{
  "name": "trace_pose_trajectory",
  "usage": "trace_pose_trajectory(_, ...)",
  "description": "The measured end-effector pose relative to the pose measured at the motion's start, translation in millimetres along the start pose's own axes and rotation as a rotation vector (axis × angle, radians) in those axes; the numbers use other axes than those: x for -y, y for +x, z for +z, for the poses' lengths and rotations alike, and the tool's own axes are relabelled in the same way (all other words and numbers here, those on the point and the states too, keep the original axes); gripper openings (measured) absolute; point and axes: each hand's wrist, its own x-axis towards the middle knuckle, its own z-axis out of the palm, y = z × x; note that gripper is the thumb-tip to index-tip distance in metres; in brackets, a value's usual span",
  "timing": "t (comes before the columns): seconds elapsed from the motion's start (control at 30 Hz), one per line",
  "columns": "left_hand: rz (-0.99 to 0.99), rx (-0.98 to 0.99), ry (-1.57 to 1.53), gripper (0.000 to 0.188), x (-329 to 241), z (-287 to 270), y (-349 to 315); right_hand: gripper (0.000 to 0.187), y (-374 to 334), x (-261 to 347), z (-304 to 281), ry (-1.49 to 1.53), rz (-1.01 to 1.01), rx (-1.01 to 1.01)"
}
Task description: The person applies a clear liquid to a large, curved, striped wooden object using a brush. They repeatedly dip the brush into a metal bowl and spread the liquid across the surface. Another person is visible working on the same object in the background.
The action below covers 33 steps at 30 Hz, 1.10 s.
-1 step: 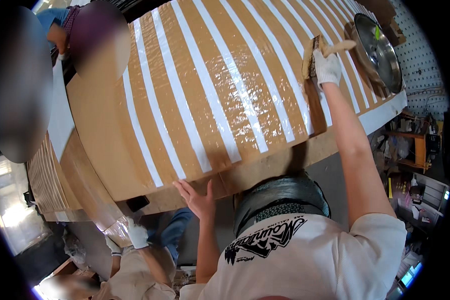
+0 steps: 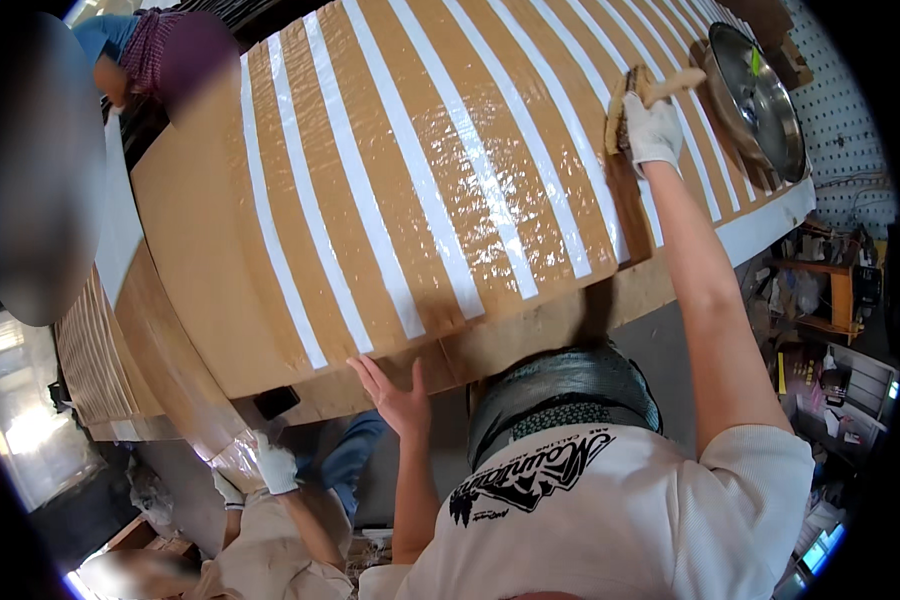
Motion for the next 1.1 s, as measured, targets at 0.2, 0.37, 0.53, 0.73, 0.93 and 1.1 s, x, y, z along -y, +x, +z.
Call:
trace_pose_trajectory(0.2,0.235,0.024,-0.106,0.061,-23.9,0.4,-11.6,0.029,-173.7,123.6,34.9,0.016,-0.553,0.382)
trace_pose_trajectory(0.37,0.352,0.023,0.057,0.054,-31.6,25.6,-8.7,0.035,-272.5,160.0,47.0,0.334,-0.48,0.462)
trace_pose_trajectory(0.53,0.34,0.055,0.111,0.055,-23.2,25.7,-16.0,0.055,-178.5,57.1,-27.6,0.153,-0.057,0.724)
trace_pose_trajectory(0.73,0.367,0.092,0.078,0.058,-25.9,27.7,-16.2,0.057,-76.7,-133.8,-98.8,-0.04,0.098,0.098)
trace_pose_trajectory(0.93,0.351,0.038,0.066,0.065,-44.8,38.9,-51.5,0.052,-47.5,-261.9,-185.5,0.283,0.038,-0.117)
trace_pose_trajectory(1.1,0.494,0.238,-0.232,0.059,-206.9,83.0,-116.5,0.034,-135.1,-408.4,-246.4,1.089,0.624,-0.147)
